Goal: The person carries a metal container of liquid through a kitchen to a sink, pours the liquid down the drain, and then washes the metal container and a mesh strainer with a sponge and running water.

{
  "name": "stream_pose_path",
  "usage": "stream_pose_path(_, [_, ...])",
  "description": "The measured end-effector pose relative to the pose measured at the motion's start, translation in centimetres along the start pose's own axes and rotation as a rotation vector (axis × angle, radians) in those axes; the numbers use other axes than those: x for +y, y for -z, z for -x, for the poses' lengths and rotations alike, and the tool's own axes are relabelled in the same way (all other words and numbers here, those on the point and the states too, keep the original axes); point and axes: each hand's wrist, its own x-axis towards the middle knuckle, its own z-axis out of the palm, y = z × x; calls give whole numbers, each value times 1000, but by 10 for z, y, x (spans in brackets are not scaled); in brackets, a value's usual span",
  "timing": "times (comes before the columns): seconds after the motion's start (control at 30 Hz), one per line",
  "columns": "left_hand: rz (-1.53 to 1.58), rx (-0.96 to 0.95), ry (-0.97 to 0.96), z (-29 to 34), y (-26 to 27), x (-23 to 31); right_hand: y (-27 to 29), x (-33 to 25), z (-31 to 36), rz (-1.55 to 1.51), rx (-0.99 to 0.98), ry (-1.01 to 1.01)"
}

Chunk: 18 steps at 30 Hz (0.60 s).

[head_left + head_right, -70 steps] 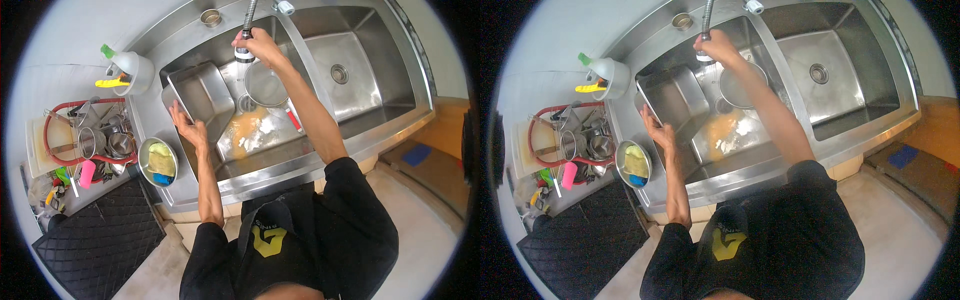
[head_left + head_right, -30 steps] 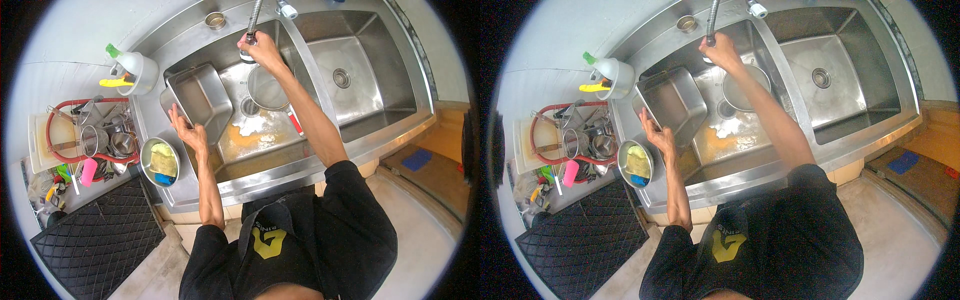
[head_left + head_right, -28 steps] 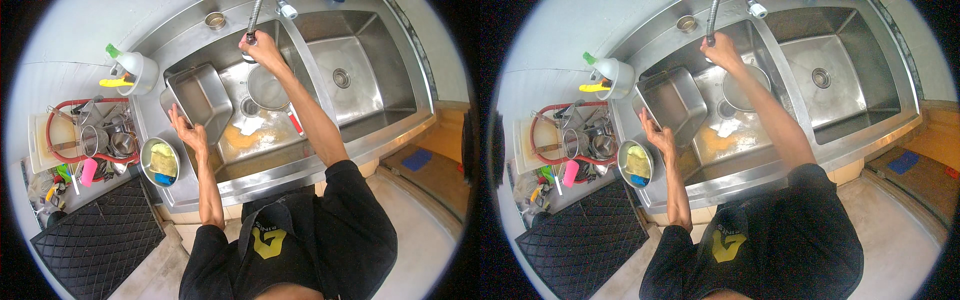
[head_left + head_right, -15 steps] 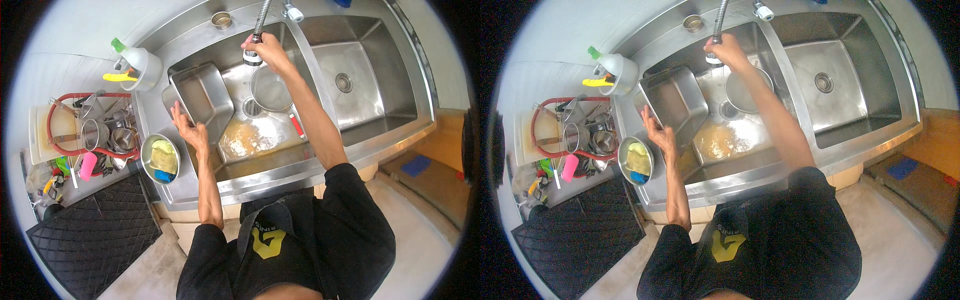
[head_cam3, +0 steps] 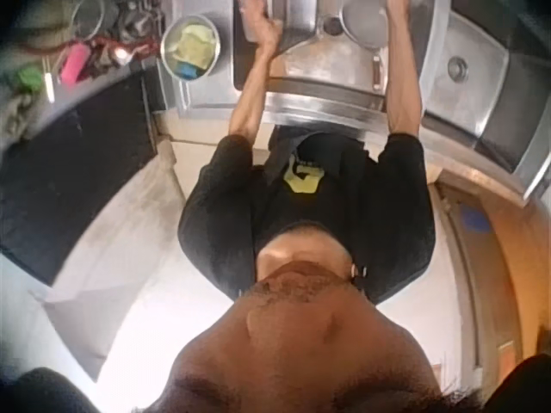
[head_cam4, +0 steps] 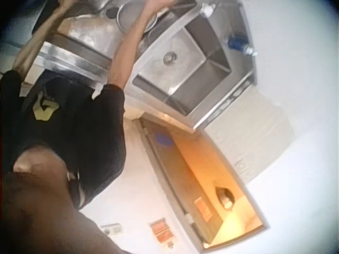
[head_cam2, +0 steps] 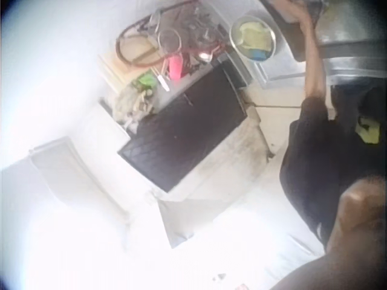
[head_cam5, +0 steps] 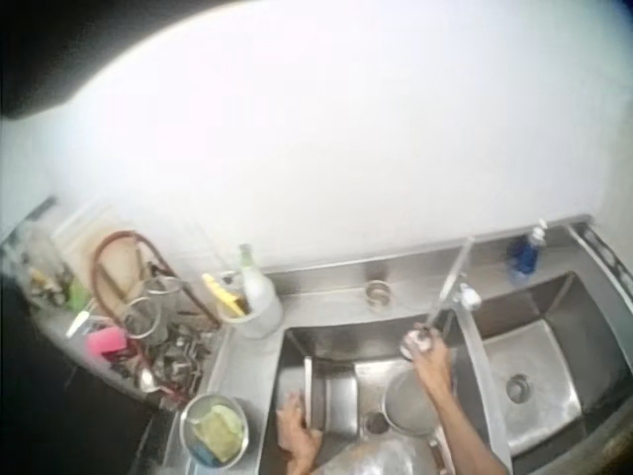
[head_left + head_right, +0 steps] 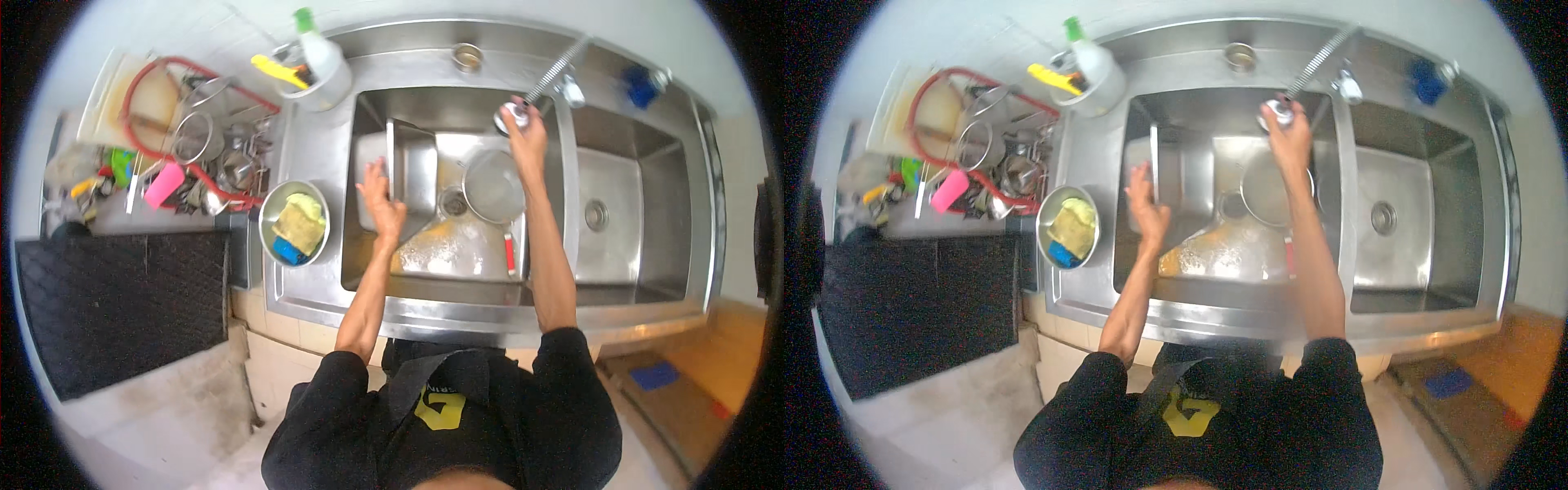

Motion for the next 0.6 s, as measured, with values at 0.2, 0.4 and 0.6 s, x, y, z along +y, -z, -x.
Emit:
stream_pose_path(0.2, [-52,-87,202,23,-14,-24,-28,-41,83,125,185,133])
stream_pose_path(0.4, [2,103,213,40,-31,-55,-189,-87,199,-68,-946,509])
stream_pose_path(0.6, [-41,10,307,33,-27,-53,-311,-108,287,336,-1673,595])
